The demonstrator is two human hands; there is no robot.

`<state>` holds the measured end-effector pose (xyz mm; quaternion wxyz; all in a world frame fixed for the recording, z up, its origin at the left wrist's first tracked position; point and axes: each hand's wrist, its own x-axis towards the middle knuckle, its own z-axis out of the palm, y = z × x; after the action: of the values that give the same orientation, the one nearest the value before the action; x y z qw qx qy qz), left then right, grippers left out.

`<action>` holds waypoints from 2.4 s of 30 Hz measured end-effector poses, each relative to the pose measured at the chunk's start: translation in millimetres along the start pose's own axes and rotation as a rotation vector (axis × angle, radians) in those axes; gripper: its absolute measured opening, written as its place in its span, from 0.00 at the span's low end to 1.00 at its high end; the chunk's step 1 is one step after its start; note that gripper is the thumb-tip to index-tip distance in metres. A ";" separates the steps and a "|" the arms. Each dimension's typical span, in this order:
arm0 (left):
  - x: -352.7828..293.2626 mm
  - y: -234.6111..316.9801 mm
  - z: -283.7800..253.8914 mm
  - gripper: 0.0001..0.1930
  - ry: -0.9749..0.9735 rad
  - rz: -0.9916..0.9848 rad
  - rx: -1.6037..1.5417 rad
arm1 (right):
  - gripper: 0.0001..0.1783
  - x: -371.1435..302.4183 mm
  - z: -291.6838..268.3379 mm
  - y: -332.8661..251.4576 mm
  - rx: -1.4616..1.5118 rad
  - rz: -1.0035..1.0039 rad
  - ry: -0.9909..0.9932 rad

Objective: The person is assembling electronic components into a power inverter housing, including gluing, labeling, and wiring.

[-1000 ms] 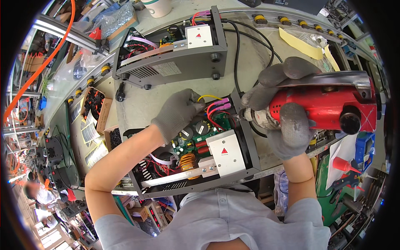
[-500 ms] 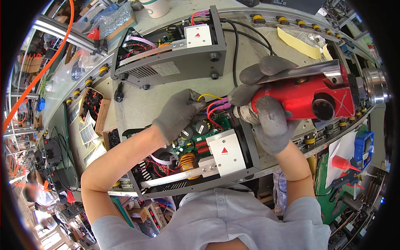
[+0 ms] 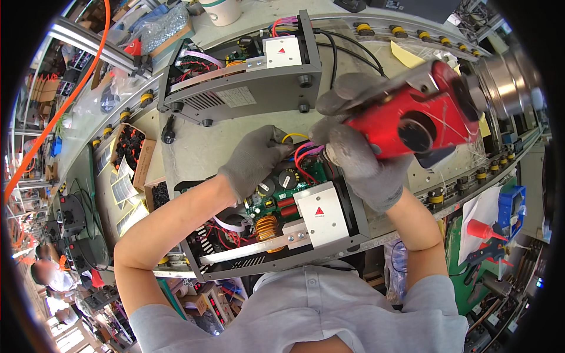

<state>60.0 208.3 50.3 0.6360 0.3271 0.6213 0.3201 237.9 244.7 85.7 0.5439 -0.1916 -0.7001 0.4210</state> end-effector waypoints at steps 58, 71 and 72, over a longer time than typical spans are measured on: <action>-49.5 28.5 20.1 0.22 -0.396 -0.003 -0.523 | 0.25 19.5 -35.7 -73.1 0.721 -0.105 0.246; -48.6 31.3 14.7 0.18 -0.299 0.066 -0.392 | 0.27 16.0 -25.7 -75.2 0.689 -0.083 0.259; -46.1 30.5 8.6 0.17 -0.299 0.124 -0.276 | 0.27 13.8 -23.5 -75.4 0.705 -0.015 0.285</action>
<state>67.5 188.3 102.1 0.7389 0.3183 0.4490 0.3888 269.3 220.5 155.5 0.6714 -0.0444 -0.4311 0.6012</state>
